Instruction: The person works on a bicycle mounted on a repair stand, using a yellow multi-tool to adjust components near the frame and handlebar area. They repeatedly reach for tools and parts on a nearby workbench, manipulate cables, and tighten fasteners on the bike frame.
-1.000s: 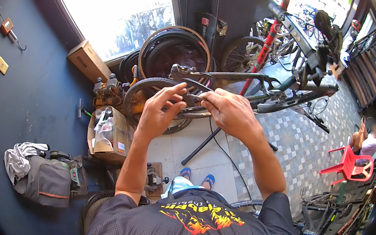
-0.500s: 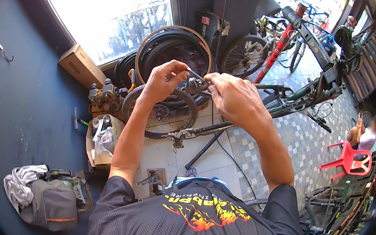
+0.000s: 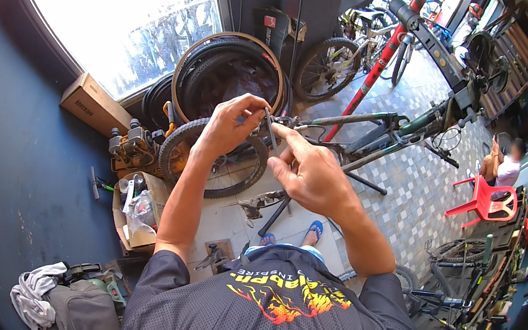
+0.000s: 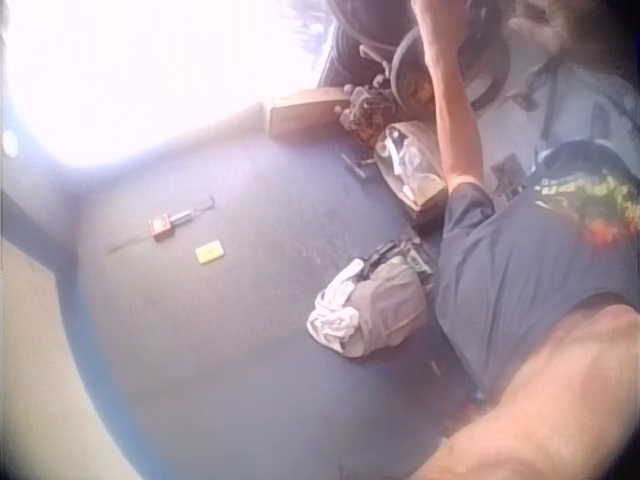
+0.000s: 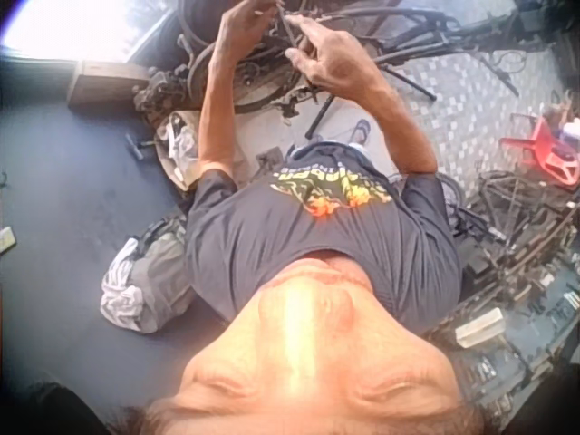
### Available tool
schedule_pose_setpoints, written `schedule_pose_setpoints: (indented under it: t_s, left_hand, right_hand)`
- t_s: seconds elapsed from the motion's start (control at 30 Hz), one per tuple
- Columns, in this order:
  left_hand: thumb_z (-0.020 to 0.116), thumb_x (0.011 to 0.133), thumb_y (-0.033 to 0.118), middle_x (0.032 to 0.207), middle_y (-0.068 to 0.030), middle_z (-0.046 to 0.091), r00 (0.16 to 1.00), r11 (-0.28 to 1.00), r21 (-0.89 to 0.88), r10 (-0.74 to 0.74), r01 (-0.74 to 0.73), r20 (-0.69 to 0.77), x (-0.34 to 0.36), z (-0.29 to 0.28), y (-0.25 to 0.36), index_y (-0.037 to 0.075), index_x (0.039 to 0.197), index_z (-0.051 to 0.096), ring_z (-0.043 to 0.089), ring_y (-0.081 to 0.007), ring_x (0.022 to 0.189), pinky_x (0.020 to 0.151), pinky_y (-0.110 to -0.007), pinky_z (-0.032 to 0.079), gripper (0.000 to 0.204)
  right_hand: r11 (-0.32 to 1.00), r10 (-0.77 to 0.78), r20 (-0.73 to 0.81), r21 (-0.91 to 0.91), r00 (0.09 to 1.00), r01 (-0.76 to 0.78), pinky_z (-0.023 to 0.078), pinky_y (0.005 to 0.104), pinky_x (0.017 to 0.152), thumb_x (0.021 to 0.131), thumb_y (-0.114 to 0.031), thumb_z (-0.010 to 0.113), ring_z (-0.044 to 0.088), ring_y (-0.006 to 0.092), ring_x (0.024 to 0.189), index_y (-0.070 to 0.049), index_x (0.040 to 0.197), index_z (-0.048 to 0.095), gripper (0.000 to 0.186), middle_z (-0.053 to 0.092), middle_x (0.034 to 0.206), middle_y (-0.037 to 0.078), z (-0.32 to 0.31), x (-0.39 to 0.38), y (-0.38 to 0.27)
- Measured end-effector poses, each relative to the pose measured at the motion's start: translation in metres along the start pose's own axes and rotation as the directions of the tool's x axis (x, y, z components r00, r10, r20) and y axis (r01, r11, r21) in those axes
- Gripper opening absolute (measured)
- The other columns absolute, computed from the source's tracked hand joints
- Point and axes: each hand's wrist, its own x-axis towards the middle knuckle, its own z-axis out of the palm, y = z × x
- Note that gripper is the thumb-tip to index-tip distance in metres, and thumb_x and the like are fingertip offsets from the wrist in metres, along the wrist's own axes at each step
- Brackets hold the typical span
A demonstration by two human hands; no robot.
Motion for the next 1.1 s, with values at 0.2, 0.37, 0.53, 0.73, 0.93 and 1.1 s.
schedule_pose_setpoints:
  t_s: [0.2,0.37,0.53,0.73,0.93,1.1]
  left_hand:
    - [0.069,0.098,0.005,0.105,-0.0129,0.076,0.999,1.000,0.013,0.024,-0.025,0.047,-0.001,-0.006,0.003,0.002,0.116,0.072,0.076,-0.0229,0.091,0.081,-0.035,0.062,0.018]
    - [0.059,0.101,0.003,0.112,-0.0146,0.077,0.998,0.999,-0.025,0.041,-0.040,0.043,-0.004,0.006,0.000,0.002,0.121,0.065,0.075,-0.0230,0.097,0.085,-0.037,0.061,0.020]
    - [0.050,0.105,0.002,0.118,-0.0121,0.078,0.996,0.970,-0.228,-0.086,0.088,0.018,-0.014,0.029,-0.007,0.004,0.118,0.056,0.072,-0.0153,0.095,0.086,-0.032,0.057,0.014]
    - [0.051,0.105,-0.001,0.115,-0.0106,0.078,0.992,0.931,-0.357,-0.112,0.083,-0.060,-0.030,0.049,-0.014,0.003,0.117,0.056,0.057,-0.0027,0.076,0.070,-0.024,0.050,0.014]
    - [0.052,0.103,-0.001,0.113,-0.0081,0.079,0.984,0.961,-0.263,-0.127,0.090,-0.128,-0.034,0.057,-0.012,0.004,0.115,0.055,0.046,-0.0027,0.062,0.059,-0.024,0.044,0.013]
    - [0.051,0.102,-0.001,0.114,-0.0098,0.079,0.981,0.981,-0.175,-0.116,0.087,-0.159,-0.036,0.059,-0.007,0.005,0.116,0.052,0.047,-0.0043,0.060,0.058,-0.026,0.045,0.015]
  right_hand:
    - [0.627,0.190,0.160,0.739,0.969,-0.245,0.059,0.0277,0.068,0.104,-0.009,0.068,0.073,0.0157,0.082,0.002,0.165,0.027,0.075,0.074,0.099,0.011,0.038,-0.007,0.009]
    - [0.067,0.079,0.383,0.919,0.920,-0.388,0.062,0.0340,0.060,0.111,-0.011,0.055,0.065,0.0140,0.070,-0.008,0.164,0.035,0.057,0.061,0.091,0.004,0.030,-0.002,0.032]
    - [0.235,0.115,0.457,0.850,0.882,-0.471,0.053,0.0287,0.046,0.114,-0.017,0.049,0.052,0.0090,0.058,-0.008,0.164,0.035,0.052,0.049,0.081,0.000,0.014,0.005,0.035]
    - [0.532,0.183,0.523,0.660,0.832,-0.531,0.045,0.0285,0.042,0.114,-0.014,0.044,0.045,0.0085,0.052,-0.003,0.151,0.040,0.039,0.042,0.075,-0.002,-0.002,0.008,0.027]
    - [0.634,0.156,0.570,0.569,0.807,-0.524,0.044,0.0280,0.041,0.114,-0.016,0.044,0.045,0.0081,0.052,-0.004,0.147,0.042,0.035,0.042,0.073,-0.003,-0.018,0.013,0.029]
    - [0.739,0.153,0.625,0.442,0.765,-0.509,0.047,0.0306,0.046,0.114,-0.019,0.046,0.049,0.0100,0.054,-0.004,0.147,0.045,0.036,0.048,0.075,0.000,-0.034,0.019,0.044]
